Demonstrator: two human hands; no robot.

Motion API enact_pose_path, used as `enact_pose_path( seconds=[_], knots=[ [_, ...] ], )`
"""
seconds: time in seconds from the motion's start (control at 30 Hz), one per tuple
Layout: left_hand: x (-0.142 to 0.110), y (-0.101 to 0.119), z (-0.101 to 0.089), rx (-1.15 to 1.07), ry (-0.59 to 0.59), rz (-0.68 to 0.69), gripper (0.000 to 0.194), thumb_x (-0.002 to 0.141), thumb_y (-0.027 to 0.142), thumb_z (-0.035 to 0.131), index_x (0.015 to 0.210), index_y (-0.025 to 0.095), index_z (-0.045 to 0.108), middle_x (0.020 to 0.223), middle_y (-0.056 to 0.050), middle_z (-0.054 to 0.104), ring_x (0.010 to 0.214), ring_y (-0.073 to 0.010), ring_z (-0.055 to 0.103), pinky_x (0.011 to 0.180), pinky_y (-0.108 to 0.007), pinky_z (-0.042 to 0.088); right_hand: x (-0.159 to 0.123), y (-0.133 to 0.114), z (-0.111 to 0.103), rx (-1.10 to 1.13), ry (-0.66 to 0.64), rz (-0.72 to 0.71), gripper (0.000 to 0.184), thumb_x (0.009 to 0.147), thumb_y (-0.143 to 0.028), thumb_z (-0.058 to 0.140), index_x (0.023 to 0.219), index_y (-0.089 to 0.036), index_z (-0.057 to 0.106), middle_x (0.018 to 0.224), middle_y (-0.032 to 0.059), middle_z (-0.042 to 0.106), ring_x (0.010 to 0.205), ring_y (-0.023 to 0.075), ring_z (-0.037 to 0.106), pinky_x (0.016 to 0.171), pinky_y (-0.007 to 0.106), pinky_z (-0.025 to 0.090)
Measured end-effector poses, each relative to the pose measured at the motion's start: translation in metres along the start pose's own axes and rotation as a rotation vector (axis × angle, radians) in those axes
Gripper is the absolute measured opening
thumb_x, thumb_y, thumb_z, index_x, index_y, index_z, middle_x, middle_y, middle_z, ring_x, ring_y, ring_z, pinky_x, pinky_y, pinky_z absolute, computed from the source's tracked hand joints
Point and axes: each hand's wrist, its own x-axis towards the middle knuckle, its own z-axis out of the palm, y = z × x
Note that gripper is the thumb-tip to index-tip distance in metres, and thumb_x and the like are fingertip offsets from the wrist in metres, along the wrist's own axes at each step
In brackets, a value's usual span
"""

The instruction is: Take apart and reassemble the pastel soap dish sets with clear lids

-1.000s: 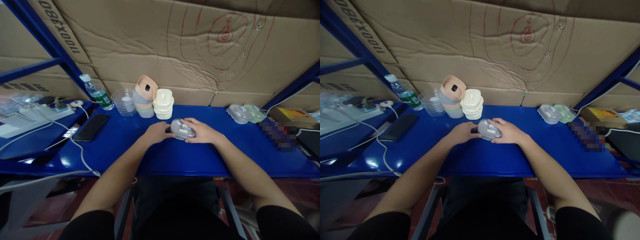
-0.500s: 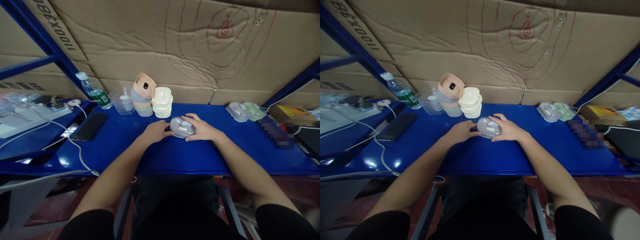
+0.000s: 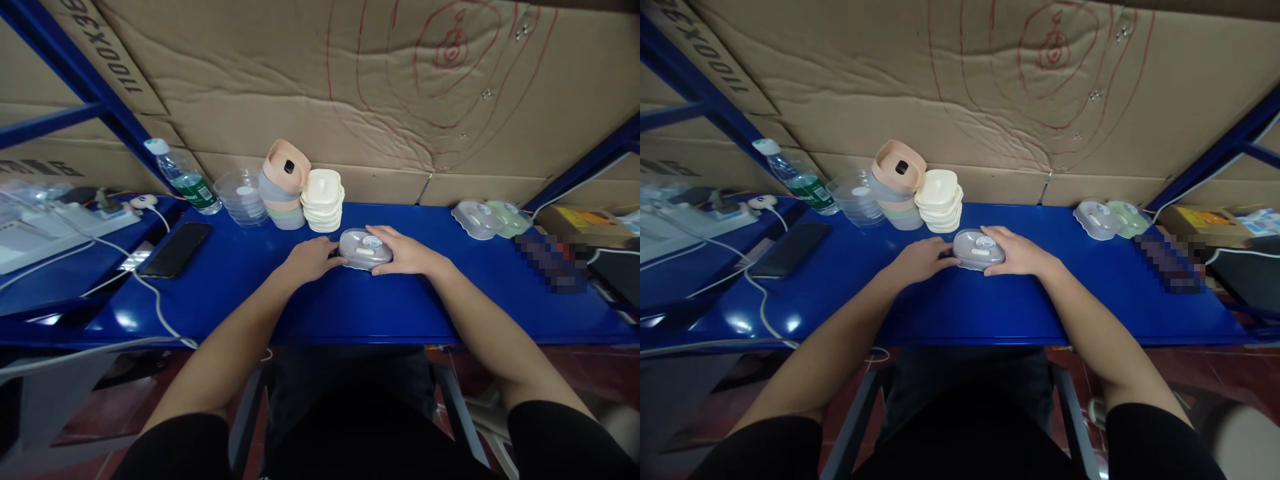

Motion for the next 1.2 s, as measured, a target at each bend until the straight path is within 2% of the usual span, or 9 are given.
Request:
enact_pose_path(
  seconds=[0.13, 0.27, 0.43, 0.6, 0.8, 0.9, 0.97, 1.07, 1.2],
  knots=[
    [0.0, 0.001, -0.001, 0.007, 0.0, 0.01, 0.034, 0.103, 0.052, 0.057, 0.111, 0.023, 0.075, 0.108, -0.008, 0.072, 0.099, -0.0251, 0.07, 0.082, -0.033, 0.051, -0.004, -0.012, -0.011, -0.065, 0.074, -0.06, 0.119, 0.079, -0.071, 0.083, 0.173, -0.028, 0.024, 0.18, 0.0138, 0.024, 0.163, 0.0441, 0.027, 0.13, 0.064, 0.032],
    [0.0, 0.003, -0.003, 0.038, -0.036, -0.025, 0.03, 0.101, 0.046, 0.062, 0.115, 0.023, 0.075, 0.113, -0.009, 0.072, 0.103, -0.0281, 0.07, 0.082, -0.035, 0.051, -0.001, -0.022, -0.009, -0.073, 0.086, -0.148, 0.077, 0.091, -0.052, 0.074, 0.162, -0.031, 0.05, 0.171, 0.0077, 0.046, 0.156, 0.0381, 0.044, 0.128, 0.06, 0.036],
    [-0.001, 0.003, -0.002, 0.036, -0.048, -0.072, 0.041, 0.099, 0.05, 0.065, 0.128, 0.022, 0.072, 0.123, -0.01, 0.072, 0.111, -0.0298, 0.07, 0.089, -0.038, 0.052, 0.003, -0.009, -0.006, -0.089, 0.104, -0.146, 0.065, 0.09, -0.044, 0.072, 0.151, -0.028, 0.062, 0.163, 0.0069, 0.056, 0.153, 0.0337, 0.049, 0.127, 0.057, 0.038],
    [-0.002, 0.002, -0.002, 0.032, -0.064, -0.077, 0.054, 0.099, 0.055, 0.064, 0.141, 0.021, 0.066, 0.13, -0.012, 0.071, 0.116, -0.0312, 0.069, 0.094, -0.039, 0.052, -0.011, 0.03, -0.028, -0.169, 0.15, 0.048, 0.067, 0.086, -0.048, 0.073, 0.149, -0.027, 0.063, 0.157, 0.0094, 0.062, 0.147, 0.0375, 0.054, 0.123, 0.06, 0.041],
    [-0.004, 0.004, -0.003, 0.005, -0.068, -0.076, 0.063, 0.097, 0.061, 0.063, 0.145, 0.019, 0.064, 0.132, -0.014, 0.07, 0.117, -0.0329, 0.07, 0.091, -0.039, 0.053, -0.035, 0.072, -0.049, -0.437, 0.201, 0.528, 0.083, 0.087, -0.057, 0.07, 0.158, -0.02, 0.051, 0.17, 0.0227, 0.041, 0.155, 0.0516, 0.036, 0.121, 0.081, 0.021],
    [-0.004, 0.003, -0.002, 0.003, -0.059, -0.077, 0.066, 0.097, 0.063, 0.063, 0.145, 0.019, 0.063, 0.131, -0.014, 0.07, 0.115, -0.0328, 0.071, 0.09, -0.039, 0.053, -0.037, 0.075, -0.049, -0.465, 0.246, 0.553, 0.085, 0.091, -0.06, 0.066, 0.162, -0.017, 0.046, 0.172, 0.0234, 0.038, 0.159, 0.0514, 0.028, 0.123, 0.079, 0.018],
    [-0.003, 0.003, -0.001, 0.014, -0.046, -0.079, 0.064, 0.097, 0.062, 0.063, 0.145, 0.02, 0.064, 0.13, -0.013, 0.072, 0.115, -0.0322, 0.071, 0.089, -0.039, 0.053, -0.034, 0.074, -0.047, -0.465, 0.253, 0.512, 0.08, 0.093, -0.061, 0.062, 0.159, -0.017, 0.05, 0.169, 0.0224, 0.043, 0.157, 0.0499, 0.032, 0.124, 0.078, 0.017],
    [-0.002, 0.004, -0.002, 0.0, 0.036, -0.083, 0.054, 0.097, 0.058, 0.066, 0.138, 0.022, 0.068, 0.122, -0.009, 0.076, 0.113, -0.0293, 0.071, 0.088, -0.037, 0.053, -0.029, 0.072, -0.043, -0.46, 0.236, 0.472, 0.075, 0.094, -0.062, 0.06, 0.155, -0.019, 0.056, 0.165, 0.0196, 0.051, 0.152, 0.049, 0.041, 0.124, 0.078, 0.017],
    [-0.002, 0.004, -0.01, -0.064, 0.353, -0.085, 0.038, 0.099, 0.047, 0.067, 0.126, 0.022, 0.073, 0.113, -0.007, 0.078, 0.105, -0.0241, 0.072, 0.088, -0.034, 0.053, -0.029, 0.076, -0.041, -0.482, 0.218, 0.518, 0.073, 0.094, -0.064, 0.057, 0.153, -0.022, 0.058, 0.162, 0.0189, 0.053, 0.149, 0.0514, 0.043, 0.121, 0.085, 0.015]
  ],
)
